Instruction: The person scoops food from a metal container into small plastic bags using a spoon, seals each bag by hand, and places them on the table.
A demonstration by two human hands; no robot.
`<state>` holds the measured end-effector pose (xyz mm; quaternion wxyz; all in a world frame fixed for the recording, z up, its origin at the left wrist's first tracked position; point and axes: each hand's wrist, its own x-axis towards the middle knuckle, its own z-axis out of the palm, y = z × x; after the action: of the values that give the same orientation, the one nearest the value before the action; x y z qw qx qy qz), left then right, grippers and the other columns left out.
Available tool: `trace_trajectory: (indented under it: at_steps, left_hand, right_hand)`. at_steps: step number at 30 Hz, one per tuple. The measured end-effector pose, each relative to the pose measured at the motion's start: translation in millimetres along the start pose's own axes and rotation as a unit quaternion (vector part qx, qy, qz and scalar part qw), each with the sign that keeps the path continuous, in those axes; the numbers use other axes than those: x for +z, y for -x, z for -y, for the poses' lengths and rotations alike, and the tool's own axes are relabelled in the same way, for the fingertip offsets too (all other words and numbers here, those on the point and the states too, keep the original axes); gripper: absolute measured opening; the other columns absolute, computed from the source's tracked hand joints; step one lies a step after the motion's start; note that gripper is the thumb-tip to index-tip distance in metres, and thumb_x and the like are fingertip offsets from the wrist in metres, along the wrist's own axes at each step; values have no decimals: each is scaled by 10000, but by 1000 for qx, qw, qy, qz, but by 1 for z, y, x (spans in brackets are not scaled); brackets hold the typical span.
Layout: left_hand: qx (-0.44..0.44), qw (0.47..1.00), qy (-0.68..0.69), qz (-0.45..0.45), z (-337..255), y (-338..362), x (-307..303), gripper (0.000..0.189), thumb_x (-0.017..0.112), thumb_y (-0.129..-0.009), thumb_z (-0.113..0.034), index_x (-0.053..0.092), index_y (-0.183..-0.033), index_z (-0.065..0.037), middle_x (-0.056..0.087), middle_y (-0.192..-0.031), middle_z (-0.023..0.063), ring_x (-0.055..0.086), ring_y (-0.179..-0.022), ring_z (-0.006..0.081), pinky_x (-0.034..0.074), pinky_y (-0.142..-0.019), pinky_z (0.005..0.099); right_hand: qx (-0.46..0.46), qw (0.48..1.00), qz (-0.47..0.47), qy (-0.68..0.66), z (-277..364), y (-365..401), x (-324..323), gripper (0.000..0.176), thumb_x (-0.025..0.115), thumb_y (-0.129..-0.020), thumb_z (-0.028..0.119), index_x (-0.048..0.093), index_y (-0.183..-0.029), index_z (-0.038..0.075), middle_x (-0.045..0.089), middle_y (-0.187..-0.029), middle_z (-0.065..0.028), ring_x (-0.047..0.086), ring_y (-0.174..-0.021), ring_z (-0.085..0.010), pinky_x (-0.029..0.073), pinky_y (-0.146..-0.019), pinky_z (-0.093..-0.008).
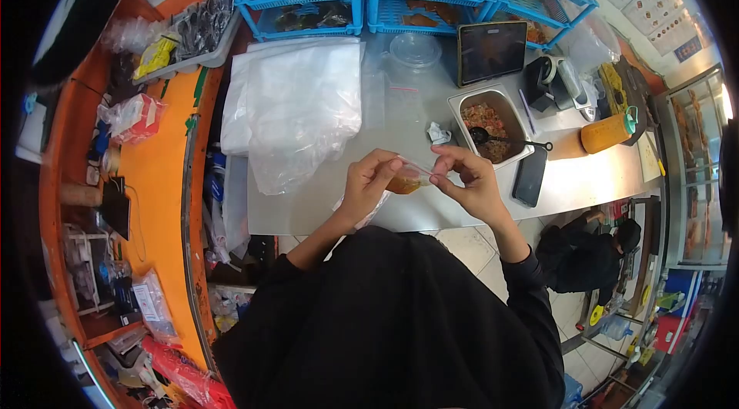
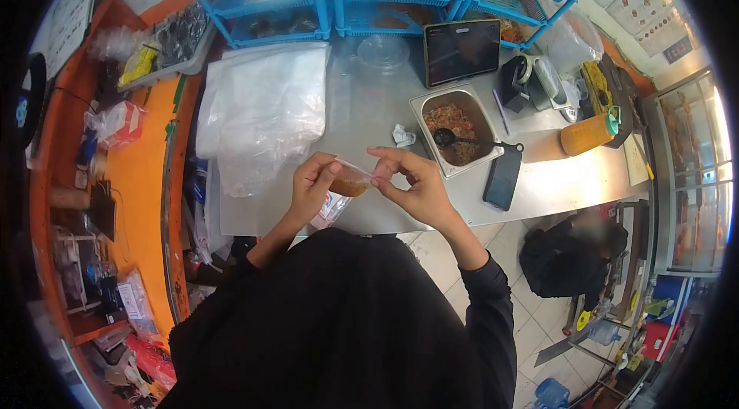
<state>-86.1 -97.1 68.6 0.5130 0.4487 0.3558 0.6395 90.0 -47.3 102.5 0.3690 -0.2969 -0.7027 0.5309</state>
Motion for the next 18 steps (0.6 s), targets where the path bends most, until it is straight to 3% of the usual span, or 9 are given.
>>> trace_trajectory:
  at_steps: [4, 5, 6, 8, 11, 18]
  left_hand:
    - [28, 991, -124, 30, -3, -12, -11, 103, 537, -813, -78, 580, -821, 15, 622, -748, 80, 616, -711, 141, 494, -632, 233]
    - [61, 981, -174, 64, -5, -15, -14, 78, 560, -786, -58, 587, -808, 11, 620, -745, 80, 615, -694, 138, 493, -626, 231]
    - [93, 965, -223, 98, -6, -18, -15, 59, 583, -760, -38, 595, -796, 7, 618, -741, 80, 614, -677, 134, 491, -620, 229]
    - [88, 964, -230, 100, -8, -23, -15, 71, 591, -747, -29, 602, -812, -2, 613, -738, 80, 613, -672, 136, 492, -620, 230]
    - [99, 959, -249, 95, -6, -30, -14, 136, 596, -736, -13, 611, -870, -21, 602, -731, 78, 612, -670, 140, 494, -617, 229]
    - [128, 956, -253, 76, -4, -38, -23, 401, 579, -728, 16, 526, -1115, -76, 592, -731, 60, 600, -651, 133, 490, -594, 228]
  right_hand:
    - [-23, 999, 48, 8, -10, -5, -9, 568, 585, -704, -66, 365, -1210, 67, 540, -759, -23, 520, -711, -75, 410, -677, -212]
    - [-35, 998, 57, 3, -13, -7, -11, 643, 572, -709, -74, 279, -1262, 73, 539, -763, -33, 519, -713, -81, 409, -687, -214]
    - [-36, 998, 59, 3, -13, -10, -10, 643, 572, -709, -74, 279, -1262, 73, 539, -763, -33, 519, -713, -81, 409, -687, -214]
    - [-30, 995, 60, -76, -12, -15, -7, 721, 555, -711, -90, 167, -1294, 82, 535, -757, -52, 520, -713, -97, 413, -692, -227]
    - [-27, 992, 110, -58, -22, -26, -9, 741, 545, -713, -97, 130, -1301, 81, 532, -750, -61, 518, -714, -108, 413, -697, -235]
    - [-54, 993, 91, -61, -33, -47, -10, 772, 568, -695, -84, 132, -1310, 82, 536, -743, -51, 517, -706, -113, 410, -693, -237]
